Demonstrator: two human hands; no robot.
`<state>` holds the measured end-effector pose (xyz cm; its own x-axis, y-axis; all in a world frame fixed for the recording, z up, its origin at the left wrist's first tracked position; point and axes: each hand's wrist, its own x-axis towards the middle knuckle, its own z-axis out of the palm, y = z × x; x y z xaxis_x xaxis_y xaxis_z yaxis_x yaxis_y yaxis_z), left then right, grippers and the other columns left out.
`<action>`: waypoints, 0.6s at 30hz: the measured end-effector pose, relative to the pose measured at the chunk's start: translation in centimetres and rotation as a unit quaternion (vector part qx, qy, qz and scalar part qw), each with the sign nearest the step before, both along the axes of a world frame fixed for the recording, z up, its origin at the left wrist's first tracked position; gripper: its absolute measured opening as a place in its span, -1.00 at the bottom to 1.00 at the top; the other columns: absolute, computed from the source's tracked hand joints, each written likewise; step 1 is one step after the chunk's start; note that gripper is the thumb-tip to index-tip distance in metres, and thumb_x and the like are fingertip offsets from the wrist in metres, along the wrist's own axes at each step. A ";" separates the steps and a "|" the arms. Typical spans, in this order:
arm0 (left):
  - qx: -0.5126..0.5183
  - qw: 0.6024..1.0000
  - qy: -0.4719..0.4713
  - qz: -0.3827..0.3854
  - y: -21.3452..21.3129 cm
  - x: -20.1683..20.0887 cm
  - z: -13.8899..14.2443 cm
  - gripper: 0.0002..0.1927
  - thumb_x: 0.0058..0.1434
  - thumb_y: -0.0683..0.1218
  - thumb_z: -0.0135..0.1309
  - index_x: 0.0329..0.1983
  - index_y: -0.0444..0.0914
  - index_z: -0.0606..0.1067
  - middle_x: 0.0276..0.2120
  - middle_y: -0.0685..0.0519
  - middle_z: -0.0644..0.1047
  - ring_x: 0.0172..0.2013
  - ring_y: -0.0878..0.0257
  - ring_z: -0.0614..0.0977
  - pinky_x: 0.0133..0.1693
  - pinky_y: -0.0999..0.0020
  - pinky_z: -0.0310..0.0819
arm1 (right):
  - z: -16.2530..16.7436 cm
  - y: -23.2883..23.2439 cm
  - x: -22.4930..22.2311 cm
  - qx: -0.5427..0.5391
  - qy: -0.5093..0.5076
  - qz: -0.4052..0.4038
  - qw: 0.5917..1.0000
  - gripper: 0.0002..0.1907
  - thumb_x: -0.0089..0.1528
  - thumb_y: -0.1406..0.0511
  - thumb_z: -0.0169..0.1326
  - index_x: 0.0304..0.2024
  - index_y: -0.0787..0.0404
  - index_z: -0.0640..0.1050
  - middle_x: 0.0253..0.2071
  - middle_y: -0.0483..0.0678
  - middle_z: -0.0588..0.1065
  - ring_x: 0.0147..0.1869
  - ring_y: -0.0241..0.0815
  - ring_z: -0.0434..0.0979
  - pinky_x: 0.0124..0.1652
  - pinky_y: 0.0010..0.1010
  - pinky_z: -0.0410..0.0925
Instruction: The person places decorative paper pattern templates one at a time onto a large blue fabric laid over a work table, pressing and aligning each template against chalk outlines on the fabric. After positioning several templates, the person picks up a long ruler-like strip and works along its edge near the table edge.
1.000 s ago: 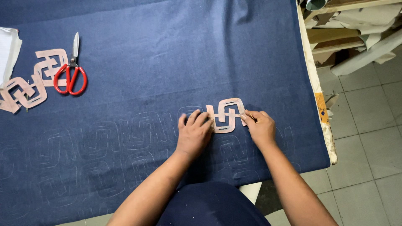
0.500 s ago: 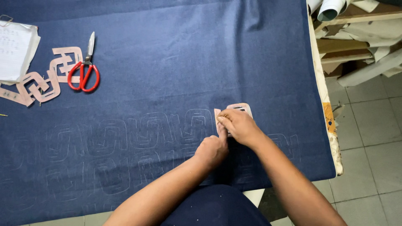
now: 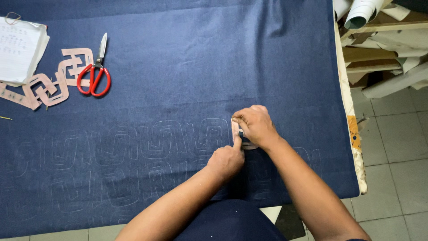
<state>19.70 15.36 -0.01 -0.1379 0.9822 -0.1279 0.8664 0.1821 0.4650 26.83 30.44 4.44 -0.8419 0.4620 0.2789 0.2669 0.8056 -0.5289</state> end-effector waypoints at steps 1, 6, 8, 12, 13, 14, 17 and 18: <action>0.020 1.000 0.018 -0.008 0.0 -0.1 0.1 -0.45 0.33 -0.04 -0.07 0.20 -0.59 0.36 -0.51 -0.22 0.58 -0.55 -0.03 0.64 -0.48 0.09 0.58 | -0.1 0.1 -0.2 -0.006 0.002 -0.013 1.000 -0.89 0.24 0.27 0.17 -0.31 0.13 0.67 -0.33 -0.14 0.63 -0.24 -0.09 0.56 0.04 -0.20 0.29; 0.065 0.991 0.078 -0.085 0.0 -0.8 0.5 -0.79 0.33 -0.13 -0.05 -0.24 -0.32 0.56 0.01 -0.17 0.55 -0.24 0.02 0.67 -0.31 0.11 0.61 | -0.3 0.4 -0.2 -0.001 0.013 -0.017 1.000 -0.90 0.25 0.28 0.18 -0.30 0.13 0.67 -0.30 -0.14 0.64 -0.21 -0.10 0.57 0.05 -0.20 0.29; 0.077 0.988 0.097 -0.091 0.0 -1.2 0.6 -0.79 0.36 -0.12 -0.06 -0.21 -0.30 0.57 -0.05 -0.10 0.52 -0.06 0.00 0.59 -0.10 0.02 0.50 | -0.3 0.3 0.1 -0.008 0.013 -0.016 1.000 -0.90 0.25 0.28 0.17 -0.28 0.13 0.67 -0.28 -0.13 0.64 -0.19 -0.10 0.58 0.07 -0.20 0.29; 0.267 0.947 0.170 -0.049 0.0 -1.8 0.9 -0.79 0.16 -0.10 -0.04 -0.28 -0.29 0.56 -0.04 -0.10 0.52 0.16 0.01 0.49 0.21 -0.11 0.21 | -0.1 0.4 1.0 0.018 -0.007 -0.019 1.000 -0.90 0.26 0.29 0.15 -0.27 0.15 0.67 -0.27 -0.11 0.65 -0.13 -0.07 0.60 0.15 -0.11 0.27; 0.260 0.953 0.147 -0.053 0.1 -2.0 1.0 -0.82 0.15 -0.12 -0.04 -0.30 -0.28 0.55 -0.07 -0.09 0.51 0.16 0.00 0.50 0.22 -0.11 0.22 | 0.0 0.5 1.4 0.010 -0.023 -0.026 0.999 -0.89 0.26 0.29 0.15 -0.27 0.15 0.67 -0.28 -0.11 0.65 -0.14 -0.07 0.60 0.15 -0.12 0.28; 0.251 0.959 0.121 -0.057 0.0 -2.2 1.0 -0.84 0.15 -0.14 -0.04 -0.31 -0.27 0.54 -0.09 -0.09 0.50 0.16 -0.01 0.51 0.23 -0.10 0.22 | 0.1 0.4 1.7 0.000 -0.041 -0.033 0.999 -0.89 0.26 0.28 0.15 -0.27 0.14 0.67 -0.28 -0.11 0.65 -0.14 -0.07 0.60 0.14 -0.13 0.29; 0.198 0.978 0.027 -0.053 0.0 -2.8 1.0 -0.87 0.17 -0.16 -0.03 -0.31 -0.26 0.53 -0.13 -0.06 0.48 0.09 0.03 0.53 0.27 -0.11 0.22 | 0.0 0.1 2.0 0.010 -0.012 -0.034 0.999 -0.89 0.26 0.30 0.15 -0.24 0.16 0.67 -0.26 -0.08 0.64 -0.08 -0.05 0.61 0.21 -0.05 0.26; 0.174 0.983 -0.009 -0.049 0.0 -2.8 1.0 -0.87 0.19 -0.16 -0.03 -0.30 -0.26 0.53 -0.13 -0.04 0.47 0.06 0.05 0.53 0.28 -0.11 0.22 | 0.0 -0.1 2.1 0.015 -0.010 -0.036 0.999 -0.89 0.26 0.31 0.14 -0.24 0.17 0.67 -0.26 -0.08 0.64 -0.08 -0.04 0.61 0.21 -0.05 0.26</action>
<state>16.86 15.33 0.96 -0.0419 0.9753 0.2171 0.8630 -0.0741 0.4997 28.92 30.31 4.40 -0.8126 0.5131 0.2763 0.3348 0.7991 -0.4993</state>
